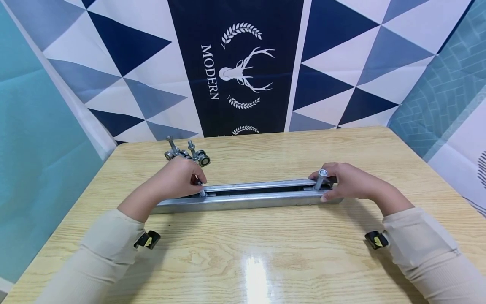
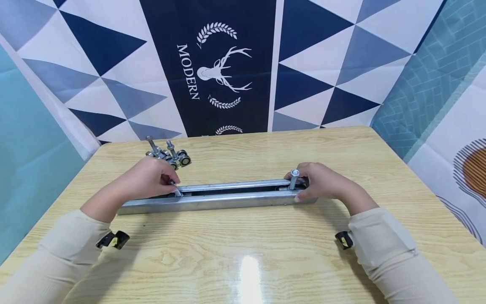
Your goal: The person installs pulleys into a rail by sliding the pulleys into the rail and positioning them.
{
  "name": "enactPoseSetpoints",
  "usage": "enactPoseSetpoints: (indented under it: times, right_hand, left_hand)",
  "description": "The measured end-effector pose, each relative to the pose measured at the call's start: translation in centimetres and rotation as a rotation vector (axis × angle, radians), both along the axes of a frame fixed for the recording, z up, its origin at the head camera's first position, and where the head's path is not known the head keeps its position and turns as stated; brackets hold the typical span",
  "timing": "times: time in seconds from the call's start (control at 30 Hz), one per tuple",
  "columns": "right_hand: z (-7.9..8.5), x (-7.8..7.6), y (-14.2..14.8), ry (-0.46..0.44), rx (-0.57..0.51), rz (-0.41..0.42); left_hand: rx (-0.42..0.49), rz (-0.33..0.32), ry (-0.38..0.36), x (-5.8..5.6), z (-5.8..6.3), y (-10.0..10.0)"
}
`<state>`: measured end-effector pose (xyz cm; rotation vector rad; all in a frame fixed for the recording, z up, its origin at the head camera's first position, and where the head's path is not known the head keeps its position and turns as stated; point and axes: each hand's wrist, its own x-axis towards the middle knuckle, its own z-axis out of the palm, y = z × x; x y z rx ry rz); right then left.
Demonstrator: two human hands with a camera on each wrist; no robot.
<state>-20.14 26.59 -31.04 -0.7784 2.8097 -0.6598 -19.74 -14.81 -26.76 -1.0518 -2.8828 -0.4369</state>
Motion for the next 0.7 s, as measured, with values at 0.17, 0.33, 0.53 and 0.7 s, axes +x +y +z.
enactPoseSetpoints:
  times: [0.17,0.33,0.53,0.7]
  right_hand:
    - [-0.1,0.0,0.0,0.004,-0.005,0.000]
    - [-0.1,0.0,0.1,0.001,-0.008,-0.001]
    - [-0.1,0.0,0.0,0.001,-0.009,-0.001]
    - [-0.1,0.1,-0.1,0.011,-0.007,0.000]
  left_hand:
    - [0.018,-0.027,0.014,-0.1,-0.2,0.5]
    - [0.016,-0.034,0.020,-0.1,-0.3,1.0]
    - [0.013,-0.040,0.034,-0.2,-0.4,1.6]
    - [0.012,-0.055,0.046,-0.3,-0.4,2.1]
